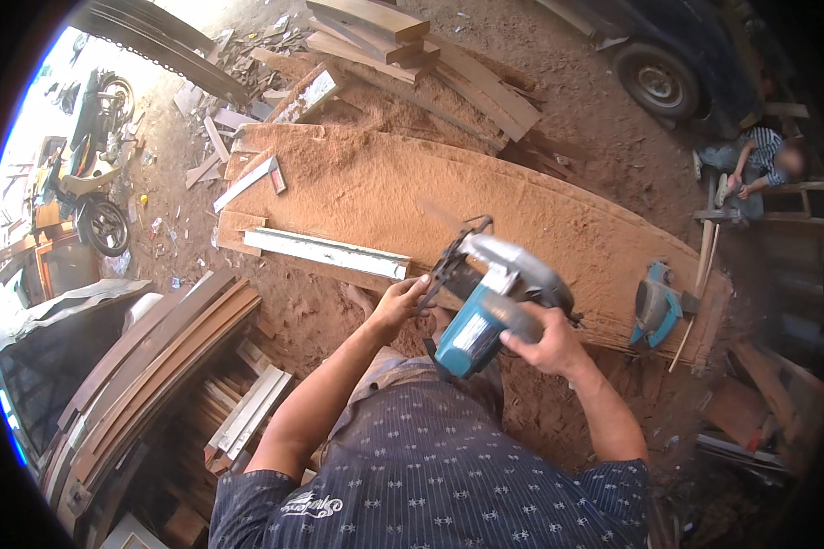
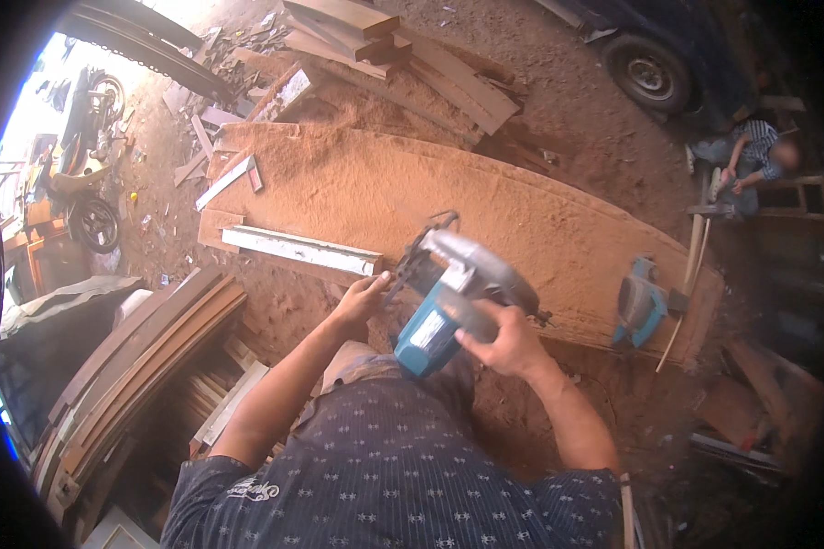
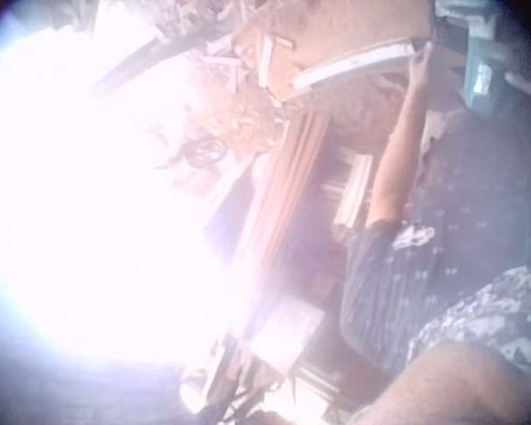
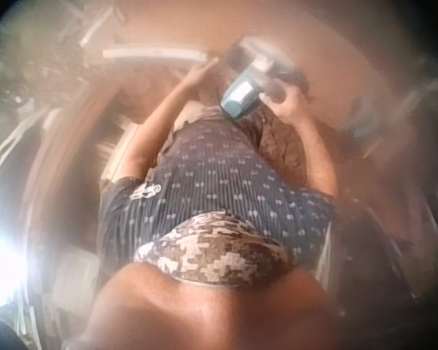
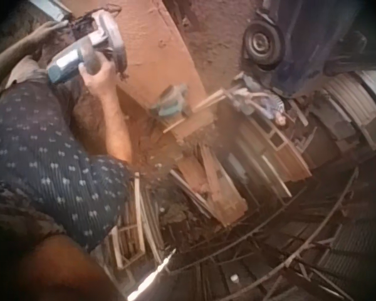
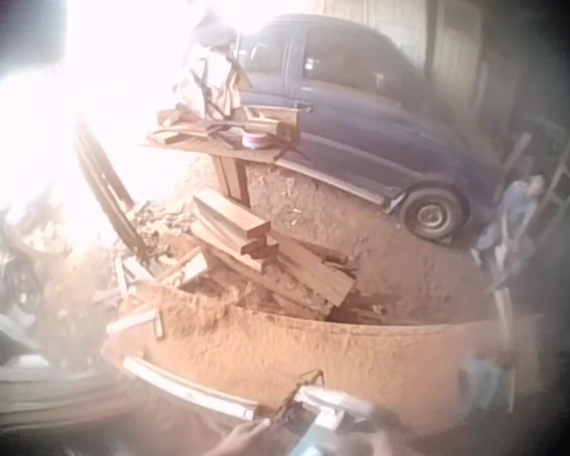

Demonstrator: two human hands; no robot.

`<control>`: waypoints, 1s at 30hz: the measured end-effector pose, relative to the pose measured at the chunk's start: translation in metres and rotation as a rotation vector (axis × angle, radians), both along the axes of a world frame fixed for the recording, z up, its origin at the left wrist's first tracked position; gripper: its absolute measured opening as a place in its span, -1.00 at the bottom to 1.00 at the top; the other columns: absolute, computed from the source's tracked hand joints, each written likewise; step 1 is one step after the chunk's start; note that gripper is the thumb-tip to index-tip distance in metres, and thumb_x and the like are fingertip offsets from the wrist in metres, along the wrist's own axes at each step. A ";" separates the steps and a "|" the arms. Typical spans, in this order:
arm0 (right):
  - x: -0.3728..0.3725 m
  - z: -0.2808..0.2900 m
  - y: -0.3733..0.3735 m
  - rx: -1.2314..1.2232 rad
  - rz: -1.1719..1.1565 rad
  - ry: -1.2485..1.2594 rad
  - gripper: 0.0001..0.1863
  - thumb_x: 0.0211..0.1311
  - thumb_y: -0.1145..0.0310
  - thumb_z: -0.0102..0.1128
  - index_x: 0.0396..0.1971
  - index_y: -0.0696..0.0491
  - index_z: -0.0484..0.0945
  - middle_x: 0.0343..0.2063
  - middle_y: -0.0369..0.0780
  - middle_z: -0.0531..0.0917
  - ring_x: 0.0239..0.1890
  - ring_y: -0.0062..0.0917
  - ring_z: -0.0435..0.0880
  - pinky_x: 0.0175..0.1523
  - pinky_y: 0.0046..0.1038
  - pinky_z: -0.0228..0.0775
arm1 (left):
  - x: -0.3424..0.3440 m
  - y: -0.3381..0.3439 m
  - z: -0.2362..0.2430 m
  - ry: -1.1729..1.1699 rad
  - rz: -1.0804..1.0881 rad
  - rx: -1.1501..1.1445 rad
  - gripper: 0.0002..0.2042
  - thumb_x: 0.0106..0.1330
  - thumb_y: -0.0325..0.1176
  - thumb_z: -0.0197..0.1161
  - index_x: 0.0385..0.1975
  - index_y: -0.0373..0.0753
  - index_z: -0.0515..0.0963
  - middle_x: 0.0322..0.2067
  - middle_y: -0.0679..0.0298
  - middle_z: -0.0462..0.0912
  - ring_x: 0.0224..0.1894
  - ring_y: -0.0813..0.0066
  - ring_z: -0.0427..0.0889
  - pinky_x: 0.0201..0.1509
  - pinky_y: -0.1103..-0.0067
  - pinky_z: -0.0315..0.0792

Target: The person uses a circular saw to cut a long plank of wood into smaller pieces. They repeatedly position the saw, make cuts, and then move the cut pieces aside. The person also uses a metal straight edge as a guide for the cuts.

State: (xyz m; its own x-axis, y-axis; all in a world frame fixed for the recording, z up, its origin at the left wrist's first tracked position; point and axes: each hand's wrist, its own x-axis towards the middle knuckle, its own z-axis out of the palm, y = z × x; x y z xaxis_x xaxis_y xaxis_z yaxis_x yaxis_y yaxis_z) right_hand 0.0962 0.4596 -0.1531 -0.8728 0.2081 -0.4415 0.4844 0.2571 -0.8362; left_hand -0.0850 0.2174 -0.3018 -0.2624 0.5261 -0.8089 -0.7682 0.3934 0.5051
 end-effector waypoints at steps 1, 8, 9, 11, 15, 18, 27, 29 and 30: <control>-0.003 -0.003 -0.006 -0.008 0.055 0.007 -0.54 0.17 0.19 0.43 -0.03 0.20 0.66 -0.26 0.00 0.78 -0.22 -0.25 0.79 -0.05 -0.33 0.59 | 0.003 -0.001 -0.005 0.015 0.015 -0.008 -0.34 0.47 0.05 0.26 0.33 -0.38 0.37 -0.02 0.17 0.62 -0.17 0.50 0.65 -0.17 0.58 0.55; 0.009 -0.049 -0.028 -0.023 0.212 0.127 -0.57 0.05 0.34 0.49 -0.06 0.18 0.67 -0.20 0.00 0.76 -0.18 -0.13 0.78 -0.04 -0.28 0.62 | 0.028 -0.016 -0.018 0.174 0.061 -0.121 -0.50 0.42 -0.02 0.34 0.12 -0.29 0.45 -0.15 0.24 0.65 -0.39 0.58 0.65 -0.48 0.62 0.43; 0.012 -0.054 -0.031 -0.022 0.211 0.131 -0.57 0.05 0.35 0.49 -0.06 0.18 0.66 -0.21 0.00 0.76 -0.18 -0.13 0.77 -0.05 -0.27 0.62 | 0.030 -0.016 -0.015 0.193 0.048 -0.134 -0.49 0.42 -0.03 0.35 0.12 -0.30 0.44 -0.16 0.24 0.66 -0.40 0.59 0.65 -0.50 0.61 0.43; 0.015 -0.065 -0.036 -0.021 0.208 0.136 -0.58 0.04 0.37 0.48 -0.06 0.17 0.66 -0.22 -0.01 0.76 -0.19 -0.13 0.77 -0.07 -0.26 0.61 | 0.025 -0.019 -0.011 0.175 -0.034 -0.222 -0.52 0.41 -0.08 0.36 0.10 -0.32 0.45 -0.14 0.22 0.67 -0.34 0.55 0.66 -0.41 0.60 0.48; 0.010 -0.078 -0.039 -0.002 0.220 0.142 -0.64 0.04 0.40 0.46 -0.13 0.14 0.62 -0.30 -0.03 0.74 -0.24 -0.11 0.75 -0.16 -0.22 0.58 | 0.030 -0.032 -0.039 0.231 0.068 -0.188 -0.58 0.37 -0.19 0.40 0.04 -0.34 0.47 -0.16 0.19 0.68 -0.27 0.51 0.67 -0.28 0.58 0.56; 0.001 -0.082 -0.040 0.021 0.243 0.118 -0.69 0.04 0.42 0.44 -0.20 0.10 0.59 -0.35 -0.04 0.72 -0.26 -0.09 0.73 -0.20 -0.20 0.55 | 0.024 -0.031 -0.041 0.241 0.146 -0.174 -0.61 0.32 -0.25 0.45 -0.04 -0.36 0.48 -0.21 0.18 0.68 -0.38 0.54 0.67 -0.30 0.60 0.59; -0.017 -0.096 -0.046 0.100 0.329 0.148 -0.65 0.00 0.40 0.46 -0.16 0.09 0.62 -0.33 -0.05 0.73 -0.25 -0.09 0.73 -0.16 -0.19 0.56 | 0.017 -0.042 -0.035 0.230 0.178 -0.252 -0.67 0.33 -0.32 0.40 -0.05 -0.36 0.49 -0.29 0.19 0.70 -0.43 0.54 0.66 -0.36 0.60 0.57; -0.021 -0.099 -0.055 0.095 0.343 0.160 -0.63 -0.01 0.40 0.47 -0.15 0.10 0.62 -0.32 -0.05 0.73 -0.25 -0.09 0.73 -0.16 -0.20 0.56 | 0.023 -0.056 -0.056 0.272 0.273 -0.193 -0.68 0.33 -0.33 0.39 -0.06 -0.36 0.49 -0.28 0.20 0.70 -0.46 0.54 0.65 -0.38 0.60 0.56; -0.021 -0.100 -0.059 0.091 0.338 0.161 -0.63 -0.01 0.40 0.47 -0.15 0.10 0.62 -0.32 -0.05 0.73 -0.25 -0.09 0.73 -0.16 -0.20 0.56 | 0.020 -0.057 -0.053 0.280 0.258 -0.198 -0.68 0.33 -0.33 0.38 -0.06 -0.36 0.49 -0.28 0.20 0.70 -0.46 0.54 0.65 -0.39 0.60 0.55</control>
